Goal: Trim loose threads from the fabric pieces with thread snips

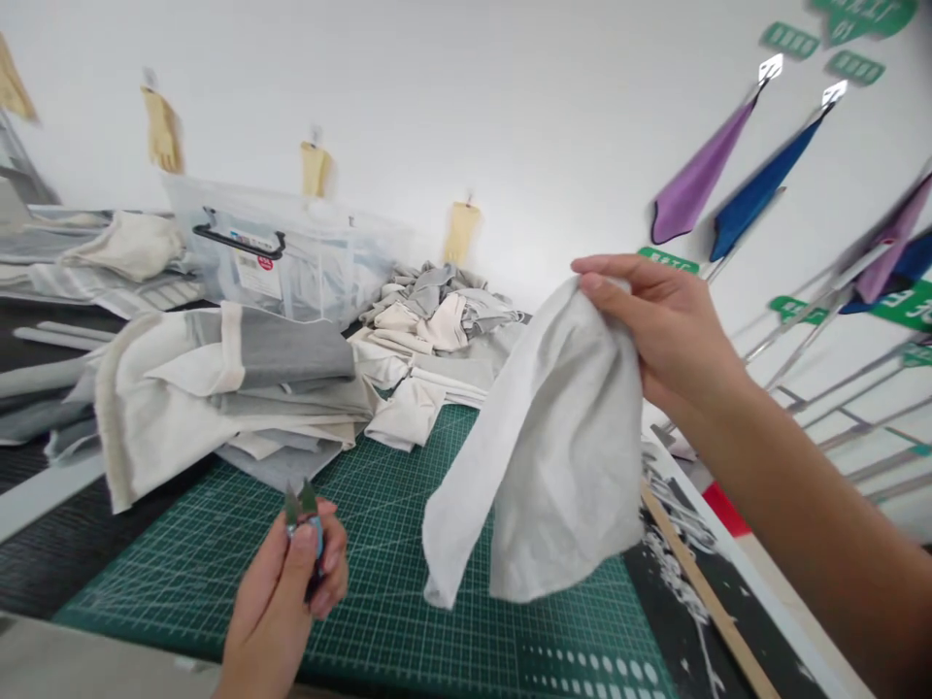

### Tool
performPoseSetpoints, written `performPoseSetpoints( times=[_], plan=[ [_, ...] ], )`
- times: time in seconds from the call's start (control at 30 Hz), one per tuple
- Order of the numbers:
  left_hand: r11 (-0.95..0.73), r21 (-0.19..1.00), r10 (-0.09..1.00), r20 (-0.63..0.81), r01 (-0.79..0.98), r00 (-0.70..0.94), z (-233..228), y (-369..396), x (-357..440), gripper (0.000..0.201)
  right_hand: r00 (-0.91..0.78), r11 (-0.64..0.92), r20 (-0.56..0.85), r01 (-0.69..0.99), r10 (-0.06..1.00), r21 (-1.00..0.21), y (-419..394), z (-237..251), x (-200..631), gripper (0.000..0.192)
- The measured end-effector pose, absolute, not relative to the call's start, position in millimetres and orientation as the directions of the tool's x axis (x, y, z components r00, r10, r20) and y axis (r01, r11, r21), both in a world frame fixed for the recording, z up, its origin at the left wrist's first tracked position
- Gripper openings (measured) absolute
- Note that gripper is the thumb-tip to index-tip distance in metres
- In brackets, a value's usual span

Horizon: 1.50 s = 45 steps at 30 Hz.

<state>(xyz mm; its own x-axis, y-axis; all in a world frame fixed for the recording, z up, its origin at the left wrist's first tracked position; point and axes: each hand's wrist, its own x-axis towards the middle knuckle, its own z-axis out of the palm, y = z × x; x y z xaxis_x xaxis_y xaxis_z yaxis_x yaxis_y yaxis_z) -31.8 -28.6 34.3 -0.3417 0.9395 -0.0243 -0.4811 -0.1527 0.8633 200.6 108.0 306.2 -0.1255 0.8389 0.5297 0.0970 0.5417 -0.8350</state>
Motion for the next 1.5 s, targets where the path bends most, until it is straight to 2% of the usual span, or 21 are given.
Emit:
performPoseSetpoints(
  times=[0.1,0.2,0.33,0.5,0.67,0.73,0.83,0.9,1.0,1.3,1.43,1.5],
  plan=[
    [-0.136,0.761,0.969,-0.03,-0.634,-0.244,52,-40,-20,0.039,-0.147,0.498,0.484,0.08,0.863,-0.864,93,289,200,0.007],
    [-0.135,0.726,0.984,0.021,-0.674,-0.175,63,-51,-10,0.061,-0.216,0.454,0.435,0.048,0.874,-0.89,81,275,203,0.01],
    [-0.042,0.824,0.995,-0.019,-0.565,-0.101,69,-50,4,0.088,-0.323,0.389,0.377,-0.028,0.868,-0.921,64,264,212,0.018],
    [0.0,0.877,1.0,0.007,-0.481,0.013,71,-33,15,0.095,-0.56,0.252,0.266,-0.105,0.785,-0.962,50,255,222,0.015],
    [-0.01,0.911,0.982,0.086,-0.412,0.166,77,-22,17,0.105,-0.672,0.263,0.236,-0.063,0.702,-0.963,47,245,227,0.012],
    [-0.021,0.946,0.962,0.108,-0.325,0.253,75,-21,18,0.098,-0.71,0.273,0.238,-0.066,0.663,-0.96,46,241,229,0.013],
    [0.018,0.97,0.898,0.09,-0.242,0.43,62,-25,19,0.07,-0.751,0.284,0.235,-0.066,0.617,-0.957,43,236,229,0.014],
    [0.068,0.96,0.854,0.085,-0.273,0.513,54,-29,20,0.059,-0.776,0.295,0.222,-0.048,0.59,-0.954,40,234,229,0.014],
    [0.113,0.939,0.821,0.097,-0.326,0.562,49,-35,23,0.054,-0.792,0.301,0.212,-0.038,0.572,-0.953,36,231,229,0.015],
    [0.024,0.971,0.849,0.106,-0.238,0.518,56,-41,3,0.041,-0.716,0.439,0.253,0.083,0.651,-0.895,31,221,240,0.014],
    [-0.174,0.957,0.888,0.254,-0.232,0.382,64,-44,1,0.034,-0.673,0.439,0.281,0.074,0.685,-0.895,27,221,241,0.013],
    [-0.176,0.96,0.917,0.241,-0.219,0.317,70,-43,1,0.035,-0.618,0.433,0.287,0.097,0.732,-0.896,25,223,241,0.011]
  ],
)
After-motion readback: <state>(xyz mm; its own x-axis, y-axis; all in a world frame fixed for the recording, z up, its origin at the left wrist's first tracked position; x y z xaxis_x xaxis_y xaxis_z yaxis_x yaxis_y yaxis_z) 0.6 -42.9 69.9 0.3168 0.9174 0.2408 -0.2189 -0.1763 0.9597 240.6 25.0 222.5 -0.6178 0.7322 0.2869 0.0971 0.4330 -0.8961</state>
